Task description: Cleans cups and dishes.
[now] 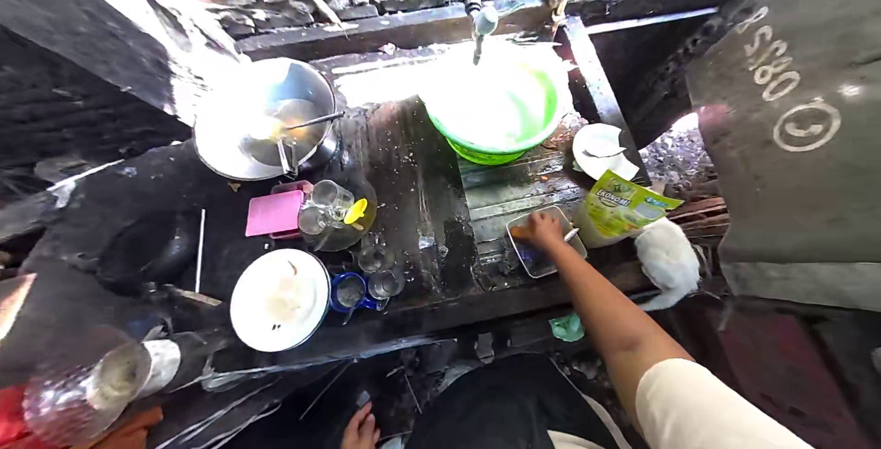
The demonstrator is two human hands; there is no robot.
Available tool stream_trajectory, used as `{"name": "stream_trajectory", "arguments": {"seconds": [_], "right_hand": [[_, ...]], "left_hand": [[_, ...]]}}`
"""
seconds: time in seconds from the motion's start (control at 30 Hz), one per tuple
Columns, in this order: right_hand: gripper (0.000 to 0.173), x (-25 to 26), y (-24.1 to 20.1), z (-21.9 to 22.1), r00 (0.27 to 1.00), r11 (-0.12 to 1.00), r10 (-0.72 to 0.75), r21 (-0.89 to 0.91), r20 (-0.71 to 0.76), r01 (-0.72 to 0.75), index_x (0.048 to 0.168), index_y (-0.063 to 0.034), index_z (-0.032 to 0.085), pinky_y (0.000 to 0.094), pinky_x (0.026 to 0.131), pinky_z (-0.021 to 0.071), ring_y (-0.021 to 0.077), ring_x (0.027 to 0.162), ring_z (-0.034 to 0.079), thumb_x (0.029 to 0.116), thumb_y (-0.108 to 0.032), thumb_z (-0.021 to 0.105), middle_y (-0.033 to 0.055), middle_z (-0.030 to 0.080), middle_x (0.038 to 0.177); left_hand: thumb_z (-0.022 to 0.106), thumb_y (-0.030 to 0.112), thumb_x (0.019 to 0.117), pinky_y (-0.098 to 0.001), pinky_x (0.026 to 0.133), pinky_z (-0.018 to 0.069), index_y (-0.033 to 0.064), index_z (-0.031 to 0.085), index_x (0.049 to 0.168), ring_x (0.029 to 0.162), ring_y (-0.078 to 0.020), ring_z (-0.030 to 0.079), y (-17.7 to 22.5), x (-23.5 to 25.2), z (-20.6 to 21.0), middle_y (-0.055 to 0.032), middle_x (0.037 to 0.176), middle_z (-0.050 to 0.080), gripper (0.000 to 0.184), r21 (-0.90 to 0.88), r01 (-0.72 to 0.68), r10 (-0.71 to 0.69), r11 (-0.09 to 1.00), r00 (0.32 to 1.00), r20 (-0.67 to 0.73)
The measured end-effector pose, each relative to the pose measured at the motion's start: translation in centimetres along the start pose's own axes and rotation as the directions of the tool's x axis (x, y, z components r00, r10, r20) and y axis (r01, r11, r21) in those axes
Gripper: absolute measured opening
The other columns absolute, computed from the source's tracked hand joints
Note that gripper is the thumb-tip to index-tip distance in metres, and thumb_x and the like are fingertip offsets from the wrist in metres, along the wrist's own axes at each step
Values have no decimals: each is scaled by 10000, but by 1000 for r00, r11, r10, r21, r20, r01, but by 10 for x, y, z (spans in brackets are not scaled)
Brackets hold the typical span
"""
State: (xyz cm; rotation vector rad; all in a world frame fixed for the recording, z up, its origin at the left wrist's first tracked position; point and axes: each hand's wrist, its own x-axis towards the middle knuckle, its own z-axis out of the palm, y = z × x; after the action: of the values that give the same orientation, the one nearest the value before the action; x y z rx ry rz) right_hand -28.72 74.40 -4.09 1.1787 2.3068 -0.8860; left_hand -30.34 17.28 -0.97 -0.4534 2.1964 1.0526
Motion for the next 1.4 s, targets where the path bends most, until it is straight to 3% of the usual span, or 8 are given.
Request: {"name": "stream_trajectory", "arguments": {"seconds": [0.2, 0.4, 0.63, 0.87, 0.93, 1.03, 1.27, 1.4], "right_hand": [[369, 3, -9, 33, 997, 998, -70, -11, -38, 69, 1369, -9, 608, 655, 1077, 433, 511, 1281, 551, 1024, -139, 588, 334, 586, 1348], [445, -14, -27, 10, 930, 873, 101, 480, -354, 88, 1208, 109, 638, 531, 935, 532, 360, 995, 674, 1051, -293, 530, 285, 678, 1074], [362, -8, -23, 48, 994, 996, -49, -79, -97, 41, 1272, 24, 677, 602, 1115, 411, 506, 1319, 500, 1043, -231, 560, 338, 507, 1428], [334, 4, -24, 7, 890, 721, 322, 693, -323, -9, 1268, 84, 558, 418, 732, 569, 260, 794, 646, 1019, -138, 571, 205, 636, 978], [432, 1, -17, 12, 933, 907, 223, 412, -282, -93, 1404, 21, 549, 499, 1060, 484, 373, 1230, 596, 1015, -165, 545, 252, 578, 1376], [419, -7, -14, 38, 997, 994, 20, -108, -77, -28, 1412, -63, 612, 645, 1097, 410, 509, 1367, 457, 1008, -136, 532, 230, 425, 1575], [568, 7, -4, 15, 997, 999, 12, -34, 74, -10, 1475, -41, 481, 621, 1055, 469, 470, 1266, 579, 960, -179, 675, 280, 594, 1366], [366, 1, 3, -8, 995, 771, 91, 636, -44, -43, 1213, 57, 641, 441, 894, 571, 275, 969, 692, 961, -196, 718, 204, 706, 1087]], "left_hand": [[519, 16, 990, -464, 942, 541, -71, 552, 1370, 1089, -361, 646, 108, 71, 14, -294, 1291, 586, 391, 294, -444, 477, 846, 877, -48], [473, -9, 993, -470, 950, 527, -114, 476, 1380, 1066, -359, 642, 128, 108, 28, -285, 1214, 610, 400, 286, -374, 421, 882, 898, -124], [419, 64, 1056, -522, 962, 536, 6, 528, 1427, 1100, -386, 662, 157, 101, 62, -262, 1277, 622, 391, 451, -448, 449, 772, 886, 111], [591, -119, 898, -657, 1006, 426, 67, 730, 1204, 1227, -510, 538, 191, 122, 63, -303, 1312, 576, 385, 831, -408, 455, 378, 864, 218], [595, -120, 907, -619, 1009, 445, 91, 755, 1169, 1221, -481, 560, 191, 129, 61, -285, 1300, 594, 372, 859, -416, 470, 299, 848, 247], [645, -33, 930, -614, 1002, 446, 103, 791, 1075, 1194, -476, 579, 190, 133, 63, -294, 1258, 618, 247, 859, -450, 500, 246, 818, 285], [763, -15, 853, -555, 1144, 396, -12, 766, 1010, 1404, -500, 417, 172, 125, 91, -375, 1500, 399, 157, 654, -514, 538, 555, 822, 190], [785, 93, 857, -559, 1117, 407, -72, 747, 922, 1326, -482, 488, 184, 121, 102, -374, 1376, 509, 181, 414, -557, 567, 720, 816, 112]]}}
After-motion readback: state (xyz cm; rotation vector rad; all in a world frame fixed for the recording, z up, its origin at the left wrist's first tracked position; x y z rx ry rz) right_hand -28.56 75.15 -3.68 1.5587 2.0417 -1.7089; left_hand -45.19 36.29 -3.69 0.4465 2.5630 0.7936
